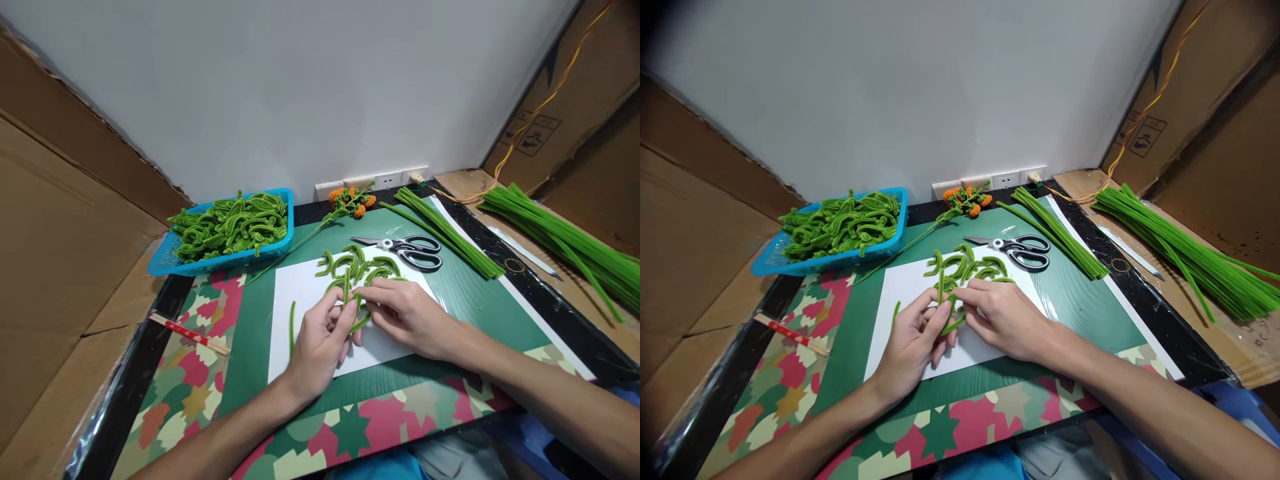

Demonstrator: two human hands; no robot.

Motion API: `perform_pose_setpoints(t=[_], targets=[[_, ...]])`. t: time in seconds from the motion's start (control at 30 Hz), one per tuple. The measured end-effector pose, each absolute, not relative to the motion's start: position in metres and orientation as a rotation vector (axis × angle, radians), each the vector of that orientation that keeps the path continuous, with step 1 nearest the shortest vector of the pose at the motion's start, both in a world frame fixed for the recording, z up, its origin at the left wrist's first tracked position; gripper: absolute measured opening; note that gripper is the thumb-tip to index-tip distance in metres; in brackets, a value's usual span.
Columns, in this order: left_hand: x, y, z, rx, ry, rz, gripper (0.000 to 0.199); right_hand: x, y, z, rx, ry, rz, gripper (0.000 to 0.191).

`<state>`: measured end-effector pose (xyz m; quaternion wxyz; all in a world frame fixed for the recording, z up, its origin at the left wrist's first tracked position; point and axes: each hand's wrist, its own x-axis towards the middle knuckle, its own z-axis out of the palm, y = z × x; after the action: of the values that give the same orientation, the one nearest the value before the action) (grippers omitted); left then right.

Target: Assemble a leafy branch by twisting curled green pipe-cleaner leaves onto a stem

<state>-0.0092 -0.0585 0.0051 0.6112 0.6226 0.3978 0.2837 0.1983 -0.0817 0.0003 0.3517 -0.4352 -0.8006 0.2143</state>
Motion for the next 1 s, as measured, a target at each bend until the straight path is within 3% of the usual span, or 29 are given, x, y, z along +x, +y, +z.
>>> perform_pose_setpoints(t=[0.2,0.43,0.57,0.8,1.0], targets=[[-0.0085,-0.0557,0.0027,1.369,0.955,0.711,0.037,0.1963,-0.0819,0.0002,-1.112,-2.042,0.589,0.022],[-0.0095,-0.057,0.0006,1.346,0.916,0.702,0.038,0.1952,-0.0806,0.0019,-1.142,-1.762,0.858,0.024],[-0.009,-0.0585,0.0021,1.34,0.899,0.708,0.039,0.1949,-0.0832,0.0042,-1.145,-1.615,0.942,0.01],[-0.0083,-0.0589,0.0057,1.342,0.873,0.725,0.039,0.1913,-0.0821,-0.0008,-0.993,-1.288,1.156,0.038],[-0.0087,-0.0596,0.0044,1.353,0.857,0.727,0.035,0.1908,-0.0816,0.0021,-1.003,-1.303,1.107,0.022]])
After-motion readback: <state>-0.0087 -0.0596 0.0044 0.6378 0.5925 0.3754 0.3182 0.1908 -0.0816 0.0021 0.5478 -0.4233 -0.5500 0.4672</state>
